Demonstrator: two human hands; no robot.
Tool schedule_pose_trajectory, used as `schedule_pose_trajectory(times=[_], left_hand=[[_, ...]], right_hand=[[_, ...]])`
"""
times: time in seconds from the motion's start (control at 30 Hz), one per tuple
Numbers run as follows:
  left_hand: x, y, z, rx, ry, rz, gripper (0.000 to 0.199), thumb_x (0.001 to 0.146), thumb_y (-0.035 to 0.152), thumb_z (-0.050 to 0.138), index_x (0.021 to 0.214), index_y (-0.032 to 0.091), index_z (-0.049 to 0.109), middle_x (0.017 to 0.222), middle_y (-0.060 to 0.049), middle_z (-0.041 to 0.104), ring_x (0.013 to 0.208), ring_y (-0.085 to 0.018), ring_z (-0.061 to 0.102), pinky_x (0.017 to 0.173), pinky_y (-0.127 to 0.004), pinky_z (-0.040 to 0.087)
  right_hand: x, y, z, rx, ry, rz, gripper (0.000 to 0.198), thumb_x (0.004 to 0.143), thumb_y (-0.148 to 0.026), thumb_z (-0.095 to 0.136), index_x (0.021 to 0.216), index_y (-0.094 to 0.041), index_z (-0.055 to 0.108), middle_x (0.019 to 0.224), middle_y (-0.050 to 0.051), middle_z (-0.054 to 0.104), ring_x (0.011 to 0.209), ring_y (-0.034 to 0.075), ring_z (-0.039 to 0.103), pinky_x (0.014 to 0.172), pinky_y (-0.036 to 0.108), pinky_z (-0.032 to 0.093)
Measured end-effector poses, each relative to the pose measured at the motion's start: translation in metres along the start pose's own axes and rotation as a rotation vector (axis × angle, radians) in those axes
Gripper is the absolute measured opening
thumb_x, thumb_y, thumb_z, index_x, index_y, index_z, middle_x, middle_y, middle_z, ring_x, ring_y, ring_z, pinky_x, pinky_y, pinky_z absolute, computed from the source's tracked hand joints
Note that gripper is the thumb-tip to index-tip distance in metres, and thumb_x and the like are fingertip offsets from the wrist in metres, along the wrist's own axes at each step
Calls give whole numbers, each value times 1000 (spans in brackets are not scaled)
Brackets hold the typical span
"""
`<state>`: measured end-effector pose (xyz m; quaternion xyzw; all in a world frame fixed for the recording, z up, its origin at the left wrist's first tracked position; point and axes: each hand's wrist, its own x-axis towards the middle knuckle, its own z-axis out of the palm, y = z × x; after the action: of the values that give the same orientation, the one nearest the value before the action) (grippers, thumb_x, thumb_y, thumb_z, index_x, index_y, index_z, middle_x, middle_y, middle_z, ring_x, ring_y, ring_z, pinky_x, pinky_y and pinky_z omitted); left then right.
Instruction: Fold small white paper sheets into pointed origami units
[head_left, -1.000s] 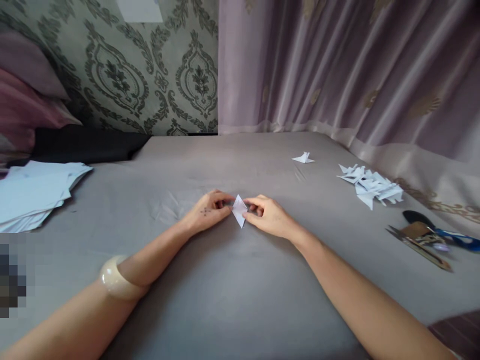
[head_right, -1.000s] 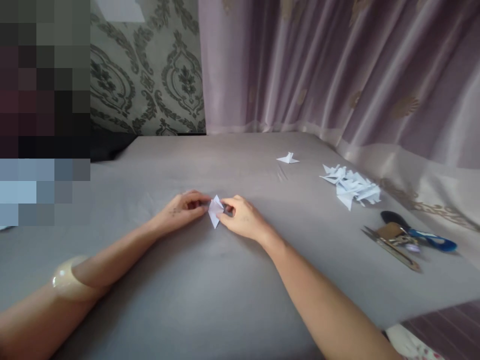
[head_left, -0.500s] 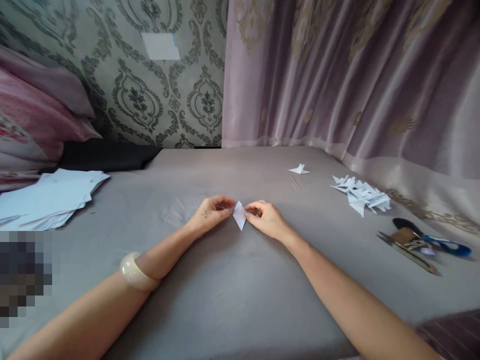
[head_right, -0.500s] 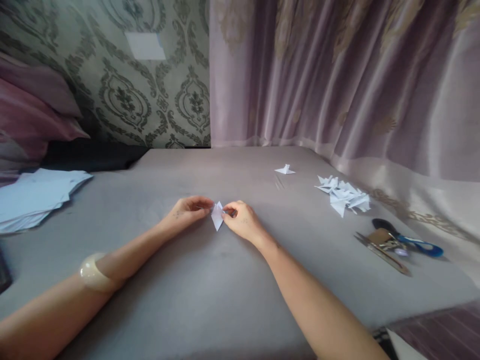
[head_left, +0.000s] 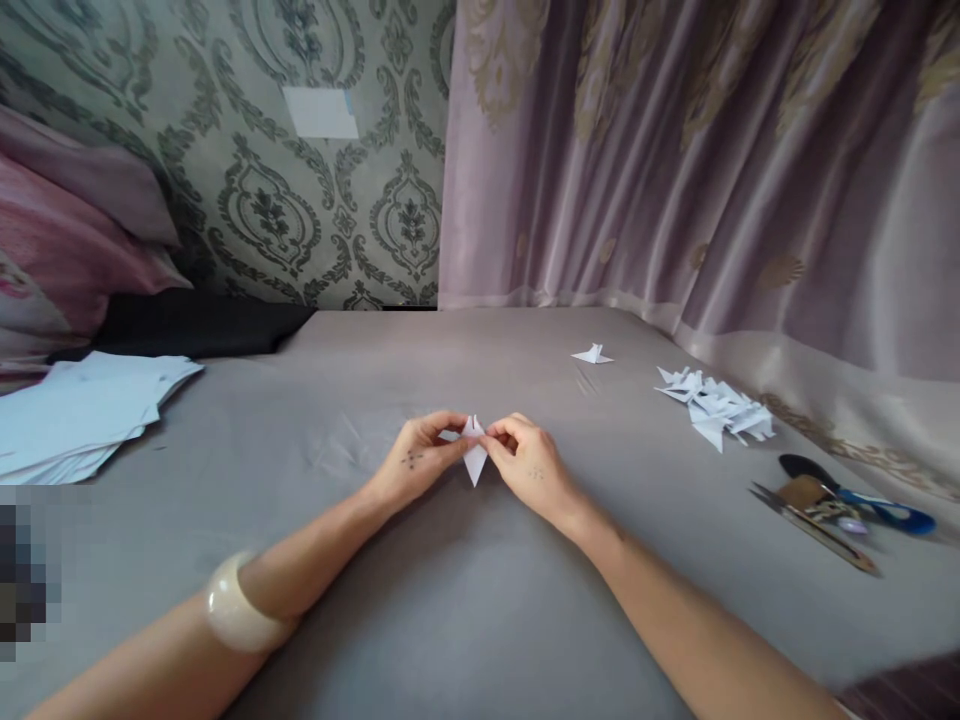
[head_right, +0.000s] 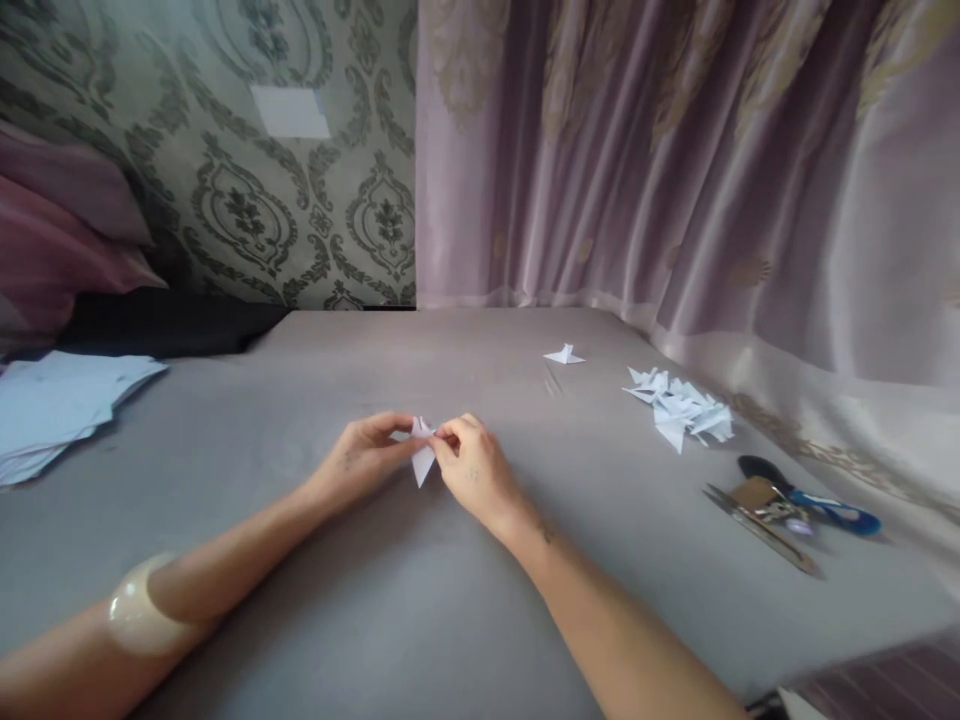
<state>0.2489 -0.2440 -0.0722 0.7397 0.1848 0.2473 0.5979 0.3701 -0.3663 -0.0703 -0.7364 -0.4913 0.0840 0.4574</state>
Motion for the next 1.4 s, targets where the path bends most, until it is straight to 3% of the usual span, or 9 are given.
schedule_pose_trajectory(times=[0.1, 0.23, 0.43, 0.63, 0.77, 0.87, 1.03, 1.4], left_hand=[[-6, 7, 3, -14, 3, 32, 22, 76, 33, 67, 89, 16, 70, 91, -5, 73, 81, -17, 66, 74, -25, 52], [-8, 8, 2, 45, -20, -18, 19, 78, 33, 64, 88, 17, 70, 84, -3, 73, 75, -17, 65, 71, -25, 52], [-8, 8, 0, 347, -43, 80, 16, 81, 34, 60, 84, 21, 69, 93, -2, 71, 89, -19, 63, 84, -29, 47], [2, 0, 1, 453, -61, 23, 21, 82, 37, 58, 83, 20, 70, 76, 0, 68, 72, -16, 61, 68, -26, 46], [8, -13, 1, 500, -89, 65, 23, 82, 37, 58, 75, 18, 68, 68, 0, 64, 67, -15, 58, 60, -23, 42], [8, -17, 1, 484, -81, 75, 18, 81, 34, 60, 79, 18, 69, 69, 1, 64, 68, -14, 57, 61, -22, 41], [4, -8, 1, 417, -58, 34, 17, 80, 32, 60, 84, 17, 68, 66, 3, 59, 62, -11, 51, 57, -21, 39], [3, -3, 1, 446, -51, 25, 20, 82, 33, 59, 80, 17, 71, 70, 1, 67, 65, -13, 57, 60, -22, 40]], right_hand=[[-3, -2, 1, 9, 14, -41, 11, 87, -27, 59, 80, -19, 63, 82, 1, 59, 64, 10, 54, 63, 22, 42], [-6, 1, 3, -67, -27, -34, 9, 88, -23, 58, 82, -19, 63, 84, 1, 58, 68, 10, 54, 65, 22, 41], [-9, 3, 2, -187, -110, -38, 12, 91, -22, 54, 84, -20, 63, 87, 1, 58, 74, 11, 56, 70, 23, 42], [-6, 6, 1, -257, -139, -26, 15, 92, -23, 51, 88, -20, 64, 93, 3, 59, 79, 13, 58, 74, 25, 43], [-4, 10, 1, -260, -174, -4, 12, 88, -18, 52, 89, -19, 64, 90, 4, 62, 74, 13, 58, 71, 26, 43], [-3, 10, 1, -177, -122, 52, 16, 84, -16, 53, 96, -20, 61, 84, 2, 65, 69, 13, 58, 68, 26, 44], [-4, 5, 1, -109, -82, 58, 13, 81, -17, 51, 88, -21, 61, 78, 0, 65, 68, 14, 59, 68, 26, 44], [-3, 1, 2, -101, -81, 68, 13, 78, -19, 51, 83, -20, 63, 74, 1, 64, 65, 13, 57, 67, 26, 45]])
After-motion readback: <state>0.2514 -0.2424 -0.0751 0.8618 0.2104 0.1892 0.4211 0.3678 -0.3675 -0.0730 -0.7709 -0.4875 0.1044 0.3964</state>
